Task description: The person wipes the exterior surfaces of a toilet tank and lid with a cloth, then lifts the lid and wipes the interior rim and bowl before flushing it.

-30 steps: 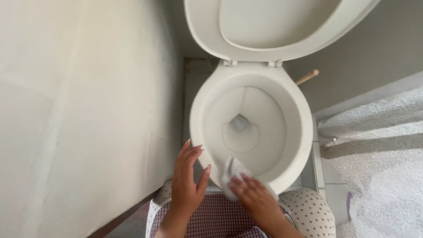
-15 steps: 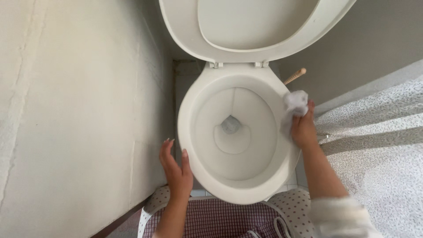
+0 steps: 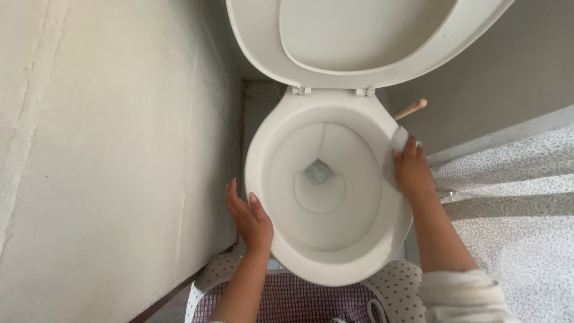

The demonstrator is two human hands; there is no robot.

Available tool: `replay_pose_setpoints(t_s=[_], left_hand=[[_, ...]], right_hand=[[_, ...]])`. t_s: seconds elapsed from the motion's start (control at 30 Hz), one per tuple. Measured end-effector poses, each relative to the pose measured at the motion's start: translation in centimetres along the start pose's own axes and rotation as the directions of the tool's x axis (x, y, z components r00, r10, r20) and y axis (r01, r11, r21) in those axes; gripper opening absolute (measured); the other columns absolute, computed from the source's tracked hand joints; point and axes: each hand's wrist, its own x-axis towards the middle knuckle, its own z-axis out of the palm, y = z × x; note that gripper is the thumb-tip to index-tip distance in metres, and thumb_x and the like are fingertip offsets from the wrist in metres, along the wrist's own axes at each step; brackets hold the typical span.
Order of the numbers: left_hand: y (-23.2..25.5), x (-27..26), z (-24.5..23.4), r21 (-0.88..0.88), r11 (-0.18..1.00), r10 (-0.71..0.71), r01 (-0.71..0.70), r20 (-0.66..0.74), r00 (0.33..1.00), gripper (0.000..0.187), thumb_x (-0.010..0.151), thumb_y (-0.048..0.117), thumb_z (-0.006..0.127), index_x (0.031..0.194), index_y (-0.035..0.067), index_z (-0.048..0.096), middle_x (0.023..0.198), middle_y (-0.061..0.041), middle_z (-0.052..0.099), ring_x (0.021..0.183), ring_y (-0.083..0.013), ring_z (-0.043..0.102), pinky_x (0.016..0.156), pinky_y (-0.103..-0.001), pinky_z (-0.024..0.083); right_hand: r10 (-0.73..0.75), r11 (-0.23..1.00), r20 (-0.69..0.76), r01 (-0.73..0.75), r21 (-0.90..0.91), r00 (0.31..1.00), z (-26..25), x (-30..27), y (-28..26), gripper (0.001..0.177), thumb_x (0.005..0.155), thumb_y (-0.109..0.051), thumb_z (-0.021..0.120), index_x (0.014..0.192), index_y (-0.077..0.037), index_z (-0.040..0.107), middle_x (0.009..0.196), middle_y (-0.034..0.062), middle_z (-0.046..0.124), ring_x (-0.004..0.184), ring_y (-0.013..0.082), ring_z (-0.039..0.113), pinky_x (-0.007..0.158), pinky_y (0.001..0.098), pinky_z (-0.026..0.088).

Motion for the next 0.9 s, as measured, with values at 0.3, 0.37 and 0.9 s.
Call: replay_pose_setpoints(t_s=[0.3,0.37,0.9], left_hand=[[0.0,0.1,0.1,0.087,0.994,0.064,-0.064,0.008,0.998,0.068,0.108,0.05,0.027,0.154,-0.001,0.029,0.16,-0.03,0.03,0.151,-0.0456,0.028,0.12,-0.057,0.029],[0.0,0.0,0.0,0.109,0.991,0.082,-0.081,-0.004,0.997,0.067,0.108,0.049,0.028,0.153,0.0,0.031,0.159,-0.029,0.033,0.151,-0.0446,0.03,0.121,-0.056,0.029],[-0.3,0.3,0.3,0.19,0.969,0.159,-0.157,0.003,0.987,0.066,0.109,0.051,0.027,0.152,0.002,0.034,0.156,-0.022,0.041,0.151,-0.0417,0.03,0.122,-0.058,0.023]], right_hand=[[-0.208,0.883,-0.192,0.1,-0.459,0.959,5.5,8.7,-3.7,0.054,0.103,-0.011,0.034,0.153,0.009,0.033,0.156,0.0332,0.036,0.146,0.0425,0.034,0.121,0.0436,0.03],[-0.219,0.823,-0.125,0.114,-0.556,0.968,6.1,8.4,-6.1,0.058,0.1,-0.016,0.035,0.151,0.01,0.027,0.158,0.0325,0.031,0.148,0.0439,0.027,0.119,0.0459,0.025],[-0.439,0.844,-0.078,0.38,-0.379,0.895,11.2,5.1,-22.2,0.063,0.09,-0.009,0.057,0.148,0.006,0.038,0.158,0.0258,0.04,0.151,0.0404,0.031,0.125,0.0513,0.024]])
